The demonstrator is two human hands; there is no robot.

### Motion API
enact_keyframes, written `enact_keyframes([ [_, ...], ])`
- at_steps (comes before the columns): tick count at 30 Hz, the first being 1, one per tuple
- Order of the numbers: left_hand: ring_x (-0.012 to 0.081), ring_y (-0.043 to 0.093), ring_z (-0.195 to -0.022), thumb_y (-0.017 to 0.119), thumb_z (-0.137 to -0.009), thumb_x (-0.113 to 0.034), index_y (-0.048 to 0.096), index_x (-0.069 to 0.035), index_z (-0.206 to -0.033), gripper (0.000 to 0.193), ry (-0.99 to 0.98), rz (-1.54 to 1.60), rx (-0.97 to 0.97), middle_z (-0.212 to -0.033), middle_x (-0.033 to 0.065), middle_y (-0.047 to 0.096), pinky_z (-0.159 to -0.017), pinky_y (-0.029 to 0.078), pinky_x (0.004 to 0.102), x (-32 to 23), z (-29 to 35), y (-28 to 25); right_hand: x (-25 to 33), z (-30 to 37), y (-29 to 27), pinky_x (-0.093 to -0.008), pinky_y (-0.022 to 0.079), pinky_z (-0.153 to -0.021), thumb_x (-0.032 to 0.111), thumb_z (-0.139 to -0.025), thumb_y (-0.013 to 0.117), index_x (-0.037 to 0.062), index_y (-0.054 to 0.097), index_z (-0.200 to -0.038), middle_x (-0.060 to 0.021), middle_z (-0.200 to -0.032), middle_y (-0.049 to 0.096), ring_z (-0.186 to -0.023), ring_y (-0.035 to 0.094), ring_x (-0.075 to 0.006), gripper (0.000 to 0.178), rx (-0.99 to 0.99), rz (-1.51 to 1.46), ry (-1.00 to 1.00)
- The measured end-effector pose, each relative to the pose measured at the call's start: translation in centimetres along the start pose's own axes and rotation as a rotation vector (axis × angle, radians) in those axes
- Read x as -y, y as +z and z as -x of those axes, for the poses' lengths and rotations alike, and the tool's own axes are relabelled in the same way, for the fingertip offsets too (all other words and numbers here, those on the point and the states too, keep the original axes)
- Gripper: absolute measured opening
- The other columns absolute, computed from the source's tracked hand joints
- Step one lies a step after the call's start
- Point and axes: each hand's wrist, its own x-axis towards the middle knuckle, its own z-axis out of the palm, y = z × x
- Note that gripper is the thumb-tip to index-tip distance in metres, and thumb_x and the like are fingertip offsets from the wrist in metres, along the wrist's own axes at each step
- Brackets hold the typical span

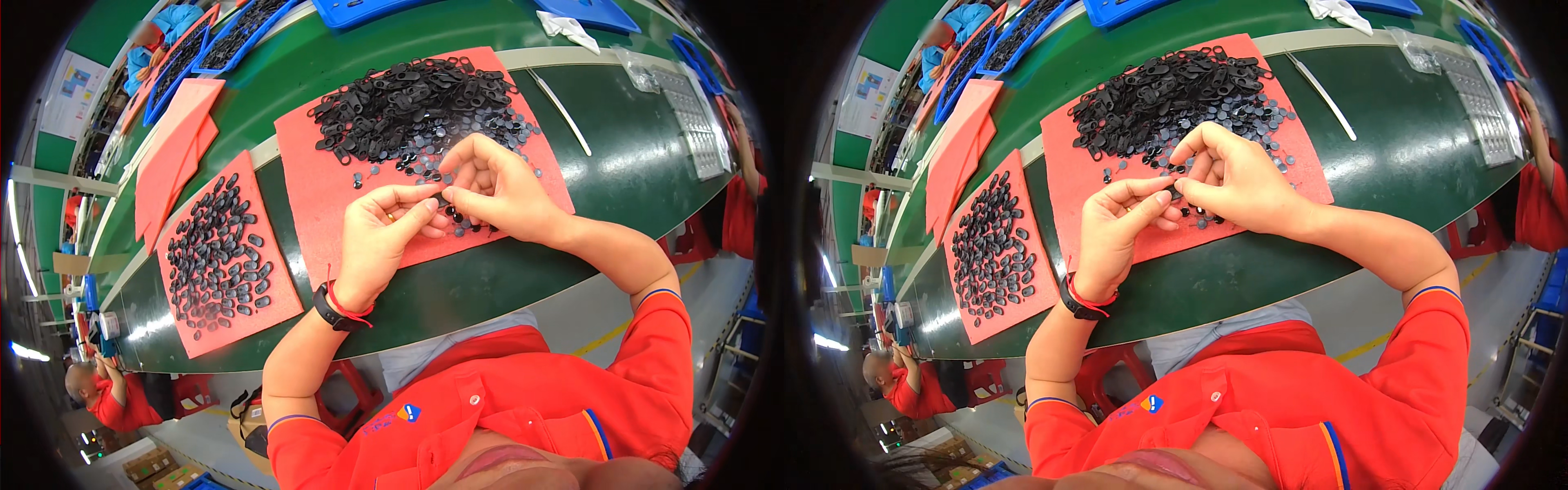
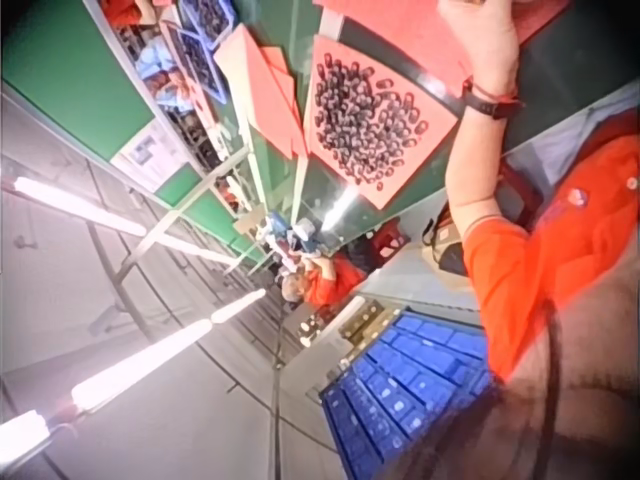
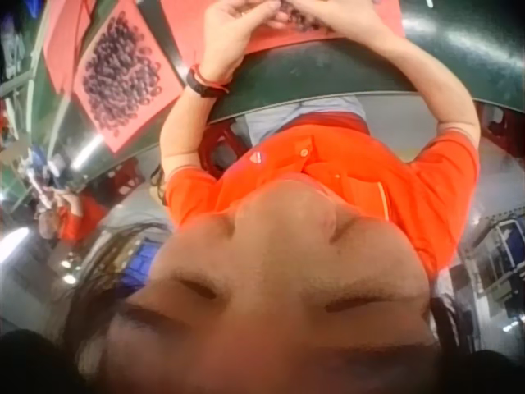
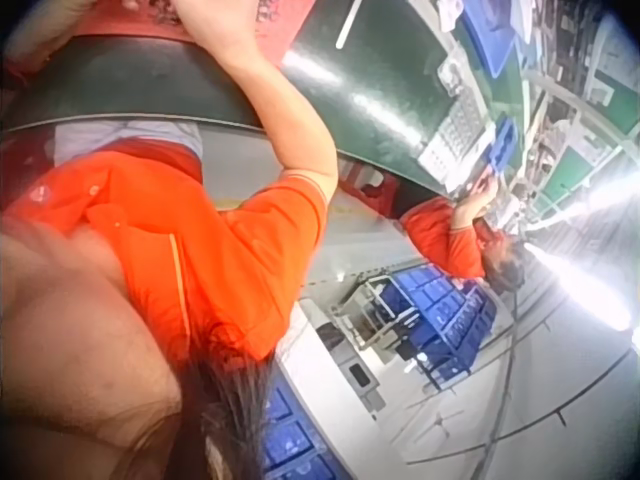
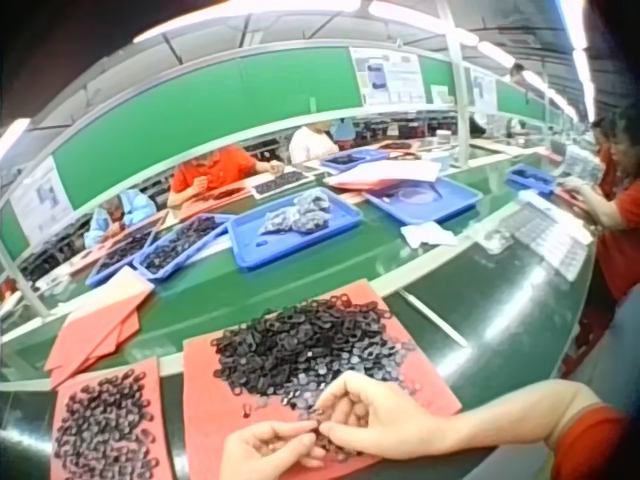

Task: The person assembles small black plastic components by fitting small pieces onto them by hand and using tweezers, placing the completed parts onto a red pad.

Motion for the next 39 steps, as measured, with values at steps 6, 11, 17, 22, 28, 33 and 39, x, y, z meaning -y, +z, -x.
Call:
enact_keyframes([
  [6,0.0156,0.065,-0.072,0.058,-0.084,0.0,0.058,0.008,-0.102,0.02,-0.036,0.021,-0.003,-0.083,0.014,0.065,-0.066,0.055,0.0256,0.1,0.0,0.0,-0.3,0.1,0.0,-0.0172,0.04,-0.053,0.004,-0.081,0.06,0.0024,0.048,-0.105,0.0015,-0.073,0.051,-0.062,0.051,-0.0024,0.027,-0.002,0.047,-0.058],
  [11,0.015,0.064,-0.071,0.059,-0.084,0.0,0.059,0.008,-0.101,0.019,-0.036,0.02,-0.006,-0.083,0.0135,0.065,-0.065,0.055,0.0257,0.1,0.0,-0.1,0.0,0.0,0.1,-0.0185,0.041,-0.05,0.006,-0.083,0.059,0.0015,0.05,-0.105,0.0008,-0.074,0.053,-0.059,0.051,-0.0031,0.025,0.015,0.025,-0.034],
  [17,0.0139,0.064,-0.069,0.06,-0.083,0.0,0.059,0.008,-0.1,0.018,-0.007,0.003,-0.022,-0.082,0.0122,0.065,-0.064,0.055,0.0247,0.1,-0.1,-0.3,0.6,-0.1,-0.2,-0.0194,0.041,-0.047,0.012,-0.085,0.06,-0.0004,0.057,-0.092,-0.0016,-0.074,0.058,-0.059,0.053,-0.0042,0.015,0.061,0.068,0.106],
  [22,0.0137,0.064,-0.069,0.06,-0.083,0.0,0.06,0.008,-0.1,0.018,-0.02,-0.024,-0.009,-0.082,0.0122,0.065,-0.064,0.054,0.0242,0.1,-0.1,-0.5,0.6,-0.1,-0.3,-0.0215,0.045,-0.054,0.015,-0.081,0.064,-0.0024,0.061,-0.082,-0.0043,-0.073,0.062,-0.062,0.056,-0.0065,0.017,0.06,0.069,0.074],
  [28,0.0144,0.064,-0.07,0.06,-0.083,0.0,0.059,0.008,-0.1,0.019,-0.017,-0.005,-0.004,-0.083,0.0132,0.065,-0.064,0.055,0.0253,0.2,0.0,-0.1,0.3,-0.1,-0.5,-0.0218,0.045,-0.054,0.014,-0.081,0.063,-0.0016,0.059,-0.081,-0.0044,-0.073,0.062,-0.065,0.056,-0.0065,0.016,0.088,0.043,0.079],
  [33,0.0146,0.064,-0.07,0.06,-0.083,0.0,0.059,0.008,-0.1,0.019,-0.022,0.009,-0.009,-0.083,0.0132,0.065,-0.064,0.055,0.0255,0.3,-0.1,0.0,0.1,-0.1,-0.4,-0.0187,0.04,-0.048,0.012,-0.084,0.061,0.001,0.055,-0.081,0.0003,-0.071,0.057,-0.059,0.052,-0.0028,0.012,0.092,0.061,0.058],
  [39,0.0146,0.064,-0.069,0.06,-0.083,0.001,0.059,0.008,-0.099,0.018,-0.041,0.036,-0.019,-0.082,0.0131,0.065,-0.063,0.055,0.0252,0.4,0.0,0.0,0.5,0.0,-0.3,-0.0186,0.04,-0.047,0.013,-0.084,0.06,0.0015,0.054,-0.08,0.0003,-0.07,0.056,-0.059,0.051,-0.0029,0.014,0.102,0.056,0.094],
])
